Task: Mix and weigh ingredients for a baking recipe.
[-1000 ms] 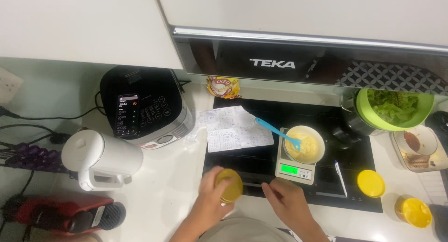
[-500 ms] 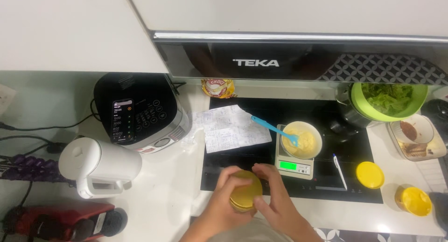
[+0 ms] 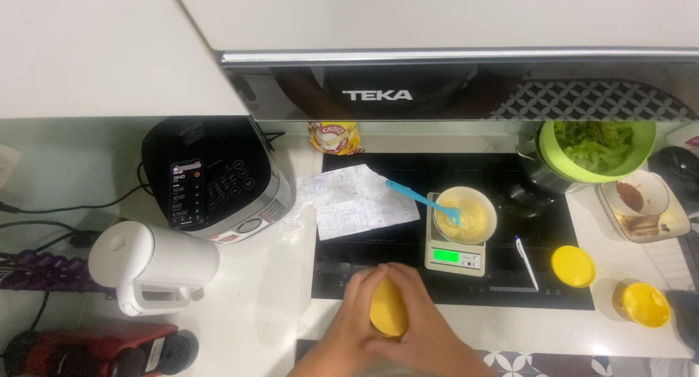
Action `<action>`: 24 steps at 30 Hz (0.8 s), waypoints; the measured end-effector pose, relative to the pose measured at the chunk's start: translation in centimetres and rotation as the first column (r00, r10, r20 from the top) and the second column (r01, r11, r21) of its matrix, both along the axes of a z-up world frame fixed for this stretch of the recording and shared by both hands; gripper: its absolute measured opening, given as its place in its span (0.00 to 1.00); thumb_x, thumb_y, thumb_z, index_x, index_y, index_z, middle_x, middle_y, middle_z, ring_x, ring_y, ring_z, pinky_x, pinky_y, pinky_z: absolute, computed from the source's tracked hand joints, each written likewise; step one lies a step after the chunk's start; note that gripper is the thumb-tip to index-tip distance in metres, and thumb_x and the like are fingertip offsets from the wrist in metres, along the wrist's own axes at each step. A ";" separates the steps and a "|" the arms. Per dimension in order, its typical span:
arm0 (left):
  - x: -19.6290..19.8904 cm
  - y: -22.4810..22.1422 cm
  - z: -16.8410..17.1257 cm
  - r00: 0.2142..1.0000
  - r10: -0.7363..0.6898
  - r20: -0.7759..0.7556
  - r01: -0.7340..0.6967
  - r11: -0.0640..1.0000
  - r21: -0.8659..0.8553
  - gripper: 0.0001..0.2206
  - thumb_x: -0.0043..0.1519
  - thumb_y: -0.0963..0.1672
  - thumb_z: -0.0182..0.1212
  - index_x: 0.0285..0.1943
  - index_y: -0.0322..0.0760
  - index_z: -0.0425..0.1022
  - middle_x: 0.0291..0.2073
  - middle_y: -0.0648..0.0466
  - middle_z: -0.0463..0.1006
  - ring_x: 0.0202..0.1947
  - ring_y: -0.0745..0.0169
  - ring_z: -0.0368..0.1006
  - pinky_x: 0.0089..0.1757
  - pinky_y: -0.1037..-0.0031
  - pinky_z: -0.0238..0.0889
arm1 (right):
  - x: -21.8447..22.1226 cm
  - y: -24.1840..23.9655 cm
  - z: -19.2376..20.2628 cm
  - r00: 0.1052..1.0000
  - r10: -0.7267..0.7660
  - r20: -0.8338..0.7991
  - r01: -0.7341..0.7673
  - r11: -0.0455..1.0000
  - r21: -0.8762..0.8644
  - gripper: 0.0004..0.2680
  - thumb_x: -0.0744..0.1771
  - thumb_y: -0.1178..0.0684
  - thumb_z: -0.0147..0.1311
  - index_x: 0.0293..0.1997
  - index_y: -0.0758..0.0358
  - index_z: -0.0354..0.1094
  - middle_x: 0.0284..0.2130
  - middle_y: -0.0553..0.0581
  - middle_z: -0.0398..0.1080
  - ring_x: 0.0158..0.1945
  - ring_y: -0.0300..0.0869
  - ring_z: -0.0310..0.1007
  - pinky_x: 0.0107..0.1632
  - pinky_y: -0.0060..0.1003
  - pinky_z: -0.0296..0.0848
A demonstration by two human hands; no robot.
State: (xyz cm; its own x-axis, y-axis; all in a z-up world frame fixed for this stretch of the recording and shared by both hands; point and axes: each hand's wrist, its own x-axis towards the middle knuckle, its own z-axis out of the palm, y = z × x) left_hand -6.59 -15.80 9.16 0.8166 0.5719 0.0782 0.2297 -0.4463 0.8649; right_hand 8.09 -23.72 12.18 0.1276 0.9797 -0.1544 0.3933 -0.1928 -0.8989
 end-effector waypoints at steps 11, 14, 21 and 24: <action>-0.1 -1.6 -2.8 0.951 0.303 0.069 -0.273 0.922 -0.275 0.39 0.52 0.40 0.74 0.71 0.33 0.52 0.62 0.43 0.67 0.61 0.54 0.71 0.57 0.66 0.68 | -2.1 1.1 3.0 0.948 -0.228 0.221 0.115 0.896 0.429 0.28 0.56 0.48 0.71 0.60 0.65 0.64 0.54 0.61 0.69 0.52 0.49 0.74 0.54 0.40 0.74; 0.2 -0.7 -1.5 0.968 0.238 0.074 -0.213 0.943 -0.255 0.38 0.49 0.40 0.73 0.68 0.33 0.55 0.60 0.43 0.69 0.58 0.54 0.73 0.55 0.67 0.69 | -1.1 1.6 3.5 0.953 -0.228 0.199 0.128 0.900 0.417 0.28 0.55 0.48 0.72 0.59 0.64 0.64 0.53 0.59 0.70 0.50 0.47 0.75 0.52 0.36 0.74; 2.5 2.0 2.3 0.996 0.051 0.079 -0.033 0.975 -0.220 0.45 0.38 0.42 0.80 0.65 0.34 0.57 0.54 0.44 0.75 0.51 0.51 0.78 0.50 0.65 0.71 | 1.2 1.5 5.8 0.934 -0.275 0.229 0.111 0.830 0.546 0.26 0.56 0.48 0.69 0.56 0.68 0.66 0.49 0.61 0.71 0.45 0.47 0.76 0.48 0.35 0.75; 3.8 2.3 3.0 0.997 0.028 0.074 -0.010 0.970 -0.242 0.42 0.38 0.40 0.78 0.64 0.35 0.60 0.53 0.45 0.77 0.51 0.53 0.78 0.50 0.67 0.71 | 2.2 1.0 6.7 0.929 -0.289 0.230 0.110 0.812 0.574 0.25 0.55 0.49 0.69 0.55 0.66 0.68 0.49 0.59 0.71 0.46 0.46 0.75 0.49 0.35 0.74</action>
